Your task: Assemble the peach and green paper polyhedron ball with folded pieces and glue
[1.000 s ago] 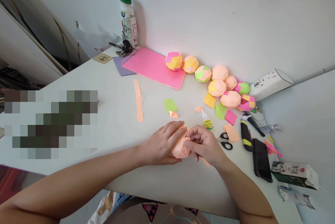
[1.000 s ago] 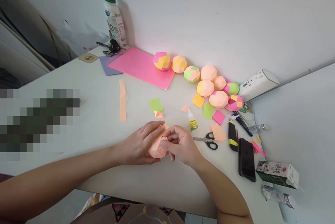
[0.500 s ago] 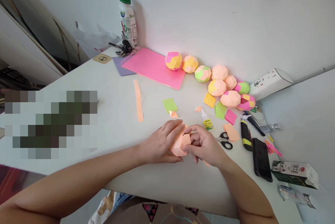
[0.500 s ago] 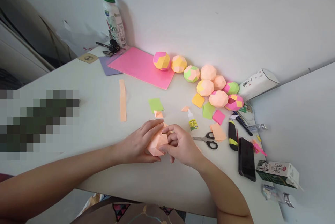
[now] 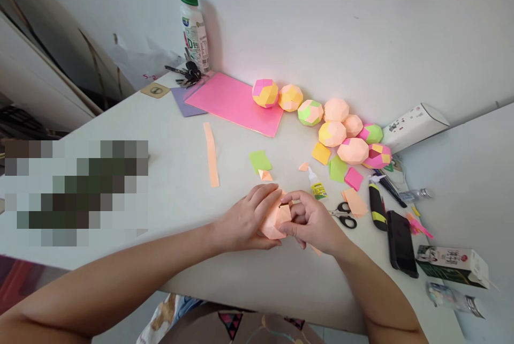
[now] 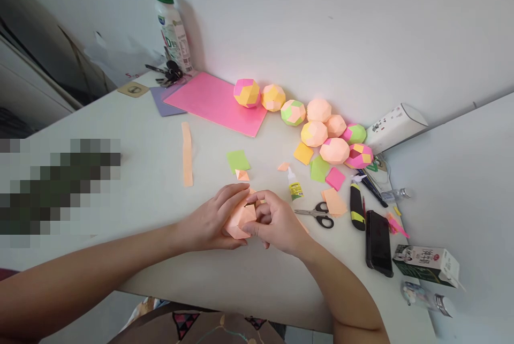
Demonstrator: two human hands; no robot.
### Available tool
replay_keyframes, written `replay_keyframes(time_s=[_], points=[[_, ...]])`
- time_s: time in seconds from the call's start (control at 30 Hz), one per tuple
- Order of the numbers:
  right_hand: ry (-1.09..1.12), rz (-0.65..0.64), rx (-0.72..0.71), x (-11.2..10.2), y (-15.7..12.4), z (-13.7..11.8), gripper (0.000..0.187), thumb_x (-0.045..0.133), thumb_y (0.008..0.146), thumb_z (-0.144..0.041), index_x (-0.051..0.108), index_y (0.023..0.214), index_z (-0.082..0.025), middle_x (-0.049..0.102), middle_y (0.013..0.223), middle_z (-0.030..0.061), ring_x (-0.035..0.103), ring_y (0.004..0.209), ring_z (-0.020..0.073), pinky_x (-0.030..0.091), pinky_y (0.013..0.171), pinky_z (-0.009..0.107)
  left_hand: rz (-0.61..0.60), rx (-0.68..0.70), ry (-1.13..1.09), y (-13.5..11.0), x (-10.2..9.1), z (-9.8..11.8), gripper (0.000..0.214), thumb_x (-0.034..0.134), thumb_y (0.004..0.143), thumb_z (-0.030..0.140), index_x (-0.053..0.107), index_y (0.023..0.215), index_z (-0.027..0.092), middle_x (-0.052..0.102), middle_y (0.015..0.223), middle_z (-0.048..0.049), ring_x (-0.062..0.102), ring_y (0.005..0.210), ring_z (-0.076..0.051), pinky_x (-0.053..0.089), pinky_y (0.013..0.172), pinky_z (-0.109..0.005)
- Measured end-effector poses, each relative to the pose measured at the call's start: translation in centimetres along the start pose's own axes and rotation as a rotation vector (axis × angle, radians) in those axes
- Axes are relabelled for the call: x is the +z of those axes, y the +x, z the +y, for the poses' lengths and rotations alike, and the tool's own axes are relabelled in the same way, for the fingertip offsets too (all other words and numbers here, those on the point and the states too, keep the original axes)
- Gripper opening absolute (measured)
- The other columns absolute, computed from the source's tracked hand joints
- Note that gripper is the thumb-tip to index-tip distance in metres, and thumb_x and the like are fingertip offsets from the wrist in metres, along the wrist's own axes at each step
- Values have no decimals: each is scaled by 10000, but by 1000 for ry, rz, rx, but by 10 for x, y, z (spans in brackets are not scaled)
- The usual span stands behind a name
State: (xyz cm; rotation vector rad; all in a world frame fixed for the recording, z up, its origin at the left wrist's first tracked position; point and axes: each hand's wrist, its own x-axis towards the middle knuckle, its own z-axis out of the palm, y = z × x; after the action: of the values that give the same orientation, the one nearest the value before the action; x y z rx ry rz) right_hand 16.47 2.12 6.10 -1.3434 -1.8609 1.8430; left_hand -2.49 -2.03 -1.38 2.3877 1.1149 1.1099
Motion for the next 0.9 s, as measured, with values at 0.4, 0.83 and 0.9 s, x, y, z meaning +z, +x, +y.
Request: replay_keyframes(time_s=[0.4, 0.83, 0.9], points=[[4, -82, -69, -7, -3, -2, 385, 623, 839, -194, 467, 1181, -273, 589, 752, -70, 600, 456, 59, 491, 479, 197, -12, -46, -13, -1, -1, 0, 906, 697, 779, 454, 144, 1433, 156, 387, 1330, -243, 437, 1229, -380, 494, 932, -552], [95, 7, -111, -3, -1, 1, 255, 654, 838, -261, 532, 1060, -236, 590, 690, -80, 564, 423, 51, 470, 454, 189, 11, -17, 43, 0, -1, 0, 868, 690, 776, 445, 199, 1408, 111, 420, 1308, -246, 453, 1207, -370, 493, 941, -534], [141, 32, -115, 0, 1, 3, 156, 643, 846, -269, 546, 955, -213, 591, 658, -80, 546, 390, 45, 428, 418, 176, 22, 5, 68, 0, -1, 0, 850, 686, 777, 444, 224, 1397, 92, 432, 1297, -249, 458, 1200, -371, 493, 941, -534]])
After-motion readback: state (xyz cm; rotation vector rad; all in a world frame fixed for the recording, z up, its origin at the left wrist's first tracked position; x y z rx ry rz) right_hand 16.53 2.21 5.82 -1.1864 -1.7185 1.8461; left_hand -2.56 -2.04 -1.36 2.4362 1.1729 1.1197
